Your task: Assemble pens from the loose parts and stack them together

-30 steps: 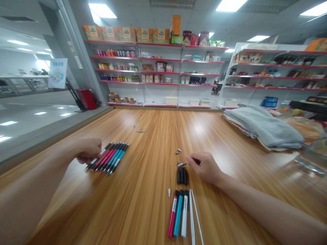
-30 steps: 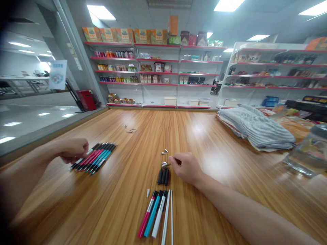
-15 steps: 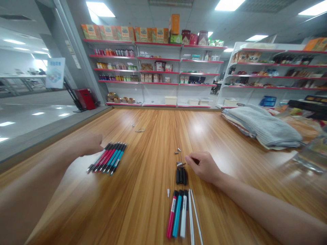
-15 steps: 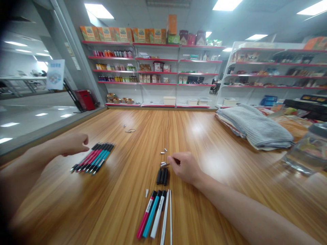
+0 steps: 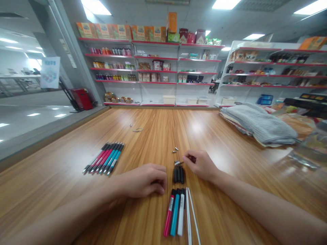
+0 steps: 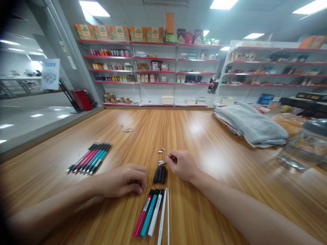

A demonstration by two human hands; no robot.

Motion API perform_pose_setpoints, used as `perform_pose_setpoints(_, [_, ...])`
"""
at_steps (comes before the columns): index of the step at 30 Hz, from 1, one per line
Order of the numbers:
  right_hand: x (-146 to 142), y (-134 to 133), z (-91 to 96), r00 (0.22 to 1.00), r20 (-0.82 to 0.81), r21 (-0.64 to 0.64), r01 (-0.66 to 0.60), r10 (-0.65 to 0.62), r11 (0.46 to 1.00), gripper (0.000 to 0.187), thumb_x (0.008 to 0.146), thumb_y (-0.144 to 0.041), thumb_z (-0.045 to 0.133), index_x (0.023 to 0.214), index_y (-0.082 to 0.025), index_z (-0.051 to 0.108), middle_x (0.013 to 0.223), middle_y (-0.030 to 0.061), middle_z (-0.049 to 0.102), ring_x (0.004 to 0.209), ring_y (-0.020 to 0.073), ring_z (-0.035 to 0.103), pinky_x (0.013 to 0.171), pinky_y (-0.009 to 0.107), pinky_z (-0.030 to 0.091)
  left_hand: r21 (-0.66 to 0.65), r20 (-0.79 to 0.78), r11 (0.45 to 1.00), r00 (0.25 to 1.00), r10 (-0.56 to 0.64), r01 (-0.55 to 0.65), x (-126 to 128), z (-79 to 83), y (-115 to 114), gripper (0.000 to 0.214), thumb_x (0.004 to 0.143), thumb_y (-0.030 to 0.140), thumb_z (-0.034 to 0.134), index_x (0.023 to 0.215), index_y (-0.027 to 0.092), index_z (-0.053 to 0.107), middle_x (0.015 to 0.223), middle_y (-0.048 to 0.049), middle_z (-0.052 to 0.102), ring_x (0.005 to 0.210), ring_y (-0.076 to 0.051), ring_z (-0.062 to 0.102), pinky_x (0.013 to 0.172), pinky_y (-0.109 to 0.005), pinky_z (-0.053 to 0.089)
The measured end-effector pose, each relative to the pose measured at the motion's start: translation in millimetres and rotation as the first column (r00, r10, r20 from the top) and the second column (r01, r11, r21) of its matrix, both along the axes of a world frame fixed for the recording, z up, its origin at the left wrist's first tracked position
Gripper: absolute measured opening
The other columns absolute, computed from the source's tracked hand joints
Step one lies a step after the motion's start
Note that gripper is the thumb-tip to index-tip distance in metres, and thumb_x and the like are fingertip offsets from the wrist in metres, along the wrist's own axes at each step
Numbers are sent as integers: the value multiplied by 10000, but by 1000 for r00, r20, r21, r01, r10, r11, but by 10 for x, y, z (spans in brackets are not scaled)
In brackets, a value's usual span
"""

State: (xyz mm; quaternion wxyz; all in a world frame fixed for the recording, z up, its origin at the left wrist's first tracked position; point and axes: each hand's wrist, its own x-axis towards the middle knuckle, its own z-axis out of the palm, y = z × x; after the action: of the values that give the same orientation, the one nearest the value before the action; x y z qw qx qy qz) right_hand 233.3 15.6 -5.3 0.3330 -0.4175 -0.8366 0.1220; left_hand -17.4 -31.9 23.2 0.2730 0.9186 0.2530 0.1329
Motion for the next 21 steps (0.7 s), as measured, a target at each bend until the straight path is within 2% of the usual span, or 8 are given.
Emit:
perform_pose_setpoints(3, [-2, 3, -7, 1000, 20, -1, 2, -2, 1000, 234, 860, -274, 537, 658, -167, 590, 554, -13, 544, 498, 94, 457, 504, 218, 308, 36, 11, 998, 999, 52, -52, -72, -64, 71, 63, 857, 170, 554, 861, 183, 615, 832, -22, 619, 774, -125, 574, 714, -226, 435])
perform_pose_setpoints(6, [-5, 3, -10, 1000, 29, -5, 9, -9, 1000, 239, 861, -271, 535, 654, -166, 592, 556, -11, 546, 500, 94, 455, 505, 218, 304, 90, 19, 983, 987, 159, -160, -70, -150, 99, 97, 887, 225, 528, 908, 193, 618, 872, -31, 632, 827, -138, 589, 751, -239, 447])
perform_pose_setpoints(9, [-7, 7, -17, 999, 41, -13, 18, -17, 1000, 246, 866, -276, 531, 656, -165, 597, 564, -8, 552, 507, 95, 460, 511, 220, 306, 171, 62, 936, 951, 303, -309, -42, -250, 116, 194, 935, 278, 449, 949, 206, 629, 903, -46, 637, 851, -146, 599, 779, -255, 457])
perform_pose_setpoints(12, [-6, 14, -26, 999, 51, -21, 17, -16, 1000, 251, 872, -281, 526, 664, -165, 604, 569, -7, 558, 508, 95, 464, 512, 222, 306, 229, 91, 900, 929, 360, -371, -42, -295, 129, 227, 944, 289, 428, 970, 211, 639, 900, -51, 633, 821, -143, 602, 763, -255, 464])
perform_pose_setpoints(15, [-3, 18, -34, 999, 47, -21, 18, -17, 1000, 256, 873, -286, 527, 665, -164, 610, 570, -5, 563, 507, 97, 466, 509, 223, 304, 258, 92, 913, 948, 304, -317, -60, -260, 101, 210, 934, 277, 433, 995, 207, 622, 896, -53, 626, 802, -146, 592, 730, -257, 459])
perform_pose_setpoints(18, [0, 17, -34, 999, 42, -20, 16, -15, 1000, 250, 871, -289, 532, 669, -165, 613, 571, -5, 567, 509, 97, 471, 510, 223, 306, 250, 66, 956, 988, 139, -152, -33, -174, 0, 175, 918, 259, 437, 999, 198, 580, 844, -48, 607, 738, -140, 558, 678, -258, 429])
perform_pose_setpoints(21, [-1, 14, -27, 999, 40, -25, 9, -8, 1000, 244, 872, -288, 530, 679, -167, 620, 577, -4, 577, 511, 98, 477, 513, 222, 311, 213, 10, 977, 1000, 11, -13, 62, -85, -133, 110, 885, 294, 472, 909, 196, 517, 765, -23, 563, 655, -135, 498, 611, -266, 379])
